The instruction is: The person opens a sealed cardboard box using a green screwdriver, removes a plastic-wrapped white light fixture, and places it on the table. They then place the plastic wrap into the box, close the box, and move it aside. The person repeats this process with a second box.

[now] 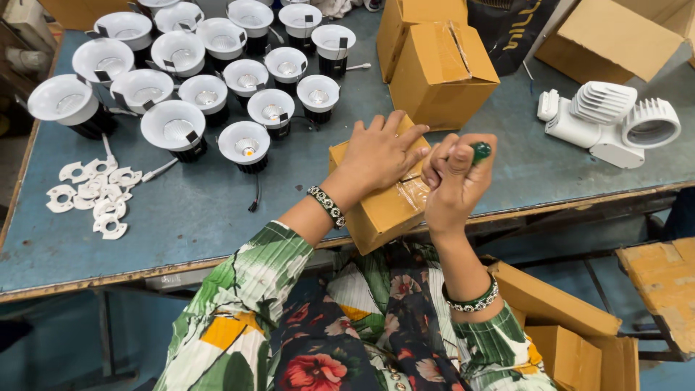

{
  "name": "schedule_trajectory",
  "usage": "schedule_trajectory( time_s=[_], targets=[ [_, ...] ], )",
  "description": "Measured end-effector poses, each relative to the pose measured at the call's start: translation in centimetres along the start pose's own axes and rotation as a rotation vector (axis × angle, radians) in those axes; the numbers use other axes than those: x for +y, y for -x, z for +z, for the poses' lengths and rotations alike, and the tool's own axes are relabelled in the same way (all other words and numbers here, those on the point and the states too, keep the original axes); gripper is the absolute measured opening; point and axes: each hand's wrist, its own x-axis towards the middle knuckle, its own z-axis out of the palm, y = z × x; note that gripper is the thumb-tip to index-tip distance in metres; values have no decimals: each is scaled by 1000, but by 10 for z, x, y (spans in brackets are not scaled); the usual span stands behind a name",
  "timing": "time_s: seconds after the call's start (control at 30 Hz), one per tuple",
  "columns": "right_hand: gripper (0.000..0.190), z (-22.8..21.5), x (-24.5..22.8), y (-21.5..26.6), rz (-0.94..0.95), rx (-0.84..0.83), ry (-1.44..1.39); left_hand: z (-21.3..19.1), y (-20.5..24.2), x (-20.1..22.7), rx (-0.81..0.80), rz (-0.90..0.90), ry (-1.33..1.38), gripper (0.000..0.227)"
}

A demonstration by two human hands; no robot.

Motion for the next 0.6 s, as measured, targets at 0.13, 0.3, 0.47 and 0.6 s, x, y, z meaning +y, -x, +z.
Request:
schedule_trajectory(
  time_s=[0.13, 0.3, 0.47, 0.6],
  targets=[
    [41, 3, -15, -2, 13, -30, 49, -5, 0, 2, 0, -14, 3, 50],
    [38, -17, -51, 8, 56, -10, 30, -4, 1, 2, -26, -32, 40, 50],
    [31, -39, -68, 38, 367, -176, 187, -5, 2, -1, 26, -25, 75, 49],
    [29, -69, -76, 68, 507, -106, 320, -10, 1, 0, 302, 149, 124, 39]
  ],
)
